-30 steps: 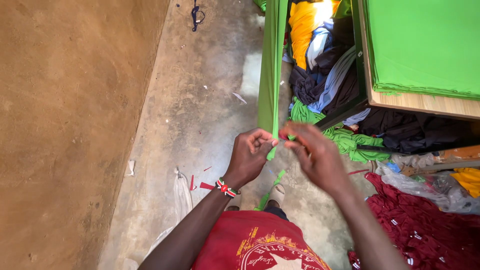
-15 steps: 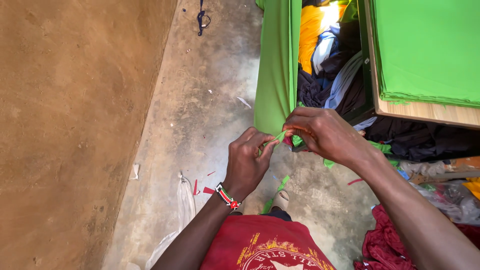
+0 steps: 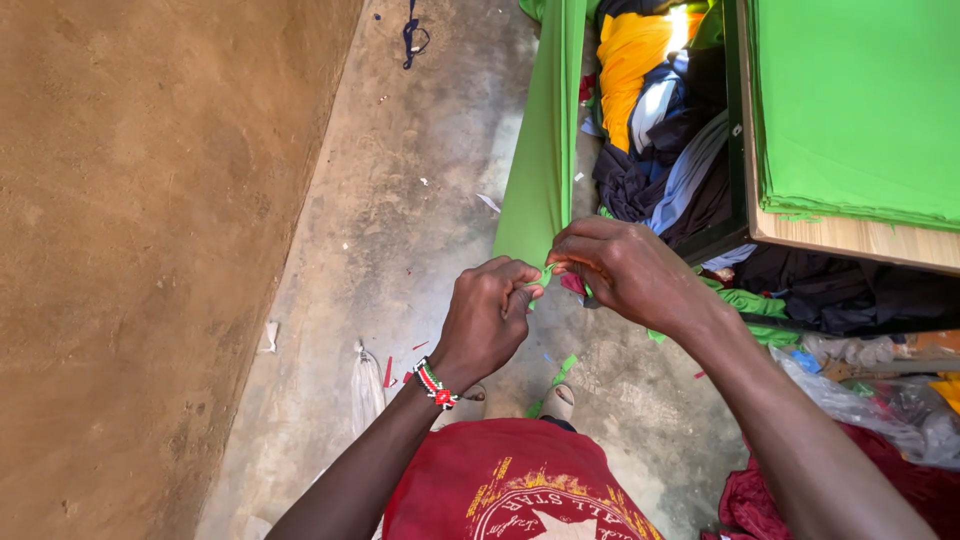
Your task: Cutting and folding green fabric on a work table
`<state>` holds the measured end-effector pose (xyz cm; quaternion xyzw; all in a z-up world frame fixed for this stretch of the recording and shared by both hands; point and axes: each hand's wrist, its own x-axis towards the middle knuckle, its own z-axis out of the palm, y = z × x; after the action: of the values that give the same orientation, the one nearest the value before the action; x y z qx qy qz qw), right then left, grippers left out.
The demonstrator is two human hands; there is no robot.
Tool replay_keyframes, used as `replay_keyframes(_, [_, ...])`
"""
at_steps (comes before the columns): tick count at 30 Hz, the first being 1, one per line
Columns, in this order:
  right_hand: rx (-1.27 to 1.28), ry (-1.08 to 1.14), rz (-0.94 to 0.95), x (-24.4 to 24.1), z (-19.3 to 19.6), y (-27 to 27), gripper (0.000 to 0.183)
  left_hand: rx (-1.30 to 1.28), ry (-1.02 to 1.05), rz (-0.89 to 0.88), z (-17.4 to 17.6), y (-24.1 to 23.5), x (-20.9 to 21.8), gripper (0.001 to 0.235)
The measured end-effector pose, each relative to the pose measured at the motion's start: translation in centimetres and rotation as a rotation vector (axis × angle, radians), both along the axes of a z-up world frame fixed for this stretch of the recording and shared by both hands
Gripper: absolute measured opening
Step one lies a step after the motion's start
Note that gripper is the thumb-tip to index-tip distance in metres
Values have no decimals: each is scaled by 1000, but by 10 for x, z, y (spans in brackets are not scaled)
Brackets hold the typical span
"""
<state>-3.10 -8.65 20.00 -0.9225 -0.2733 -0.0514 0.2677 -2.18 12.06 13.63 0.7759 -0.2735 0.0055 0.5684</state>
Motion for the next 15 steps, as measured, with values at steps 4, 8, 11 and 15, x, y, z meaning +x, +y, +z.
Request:
replay_keyframes(4, [114, -59, -42, -14, 8, 17, 22, -5, 9, 18, 4, 6, 0, 6])
replay_keyframes(8, [84, -37, -340, -30, -57, 30, 78, 4, 27, 63, 7, 8, -2, 5])
replay_keyframes(11, [-88, -213, -531, -34, -107, 49, 43, 95, -15, 59, 7, 6, -12, 5])
replay_keyframes(15, [-236, -388, -586, -41, -121, 67, 20, 266, -145, 72, 6, 9, -19, 4])
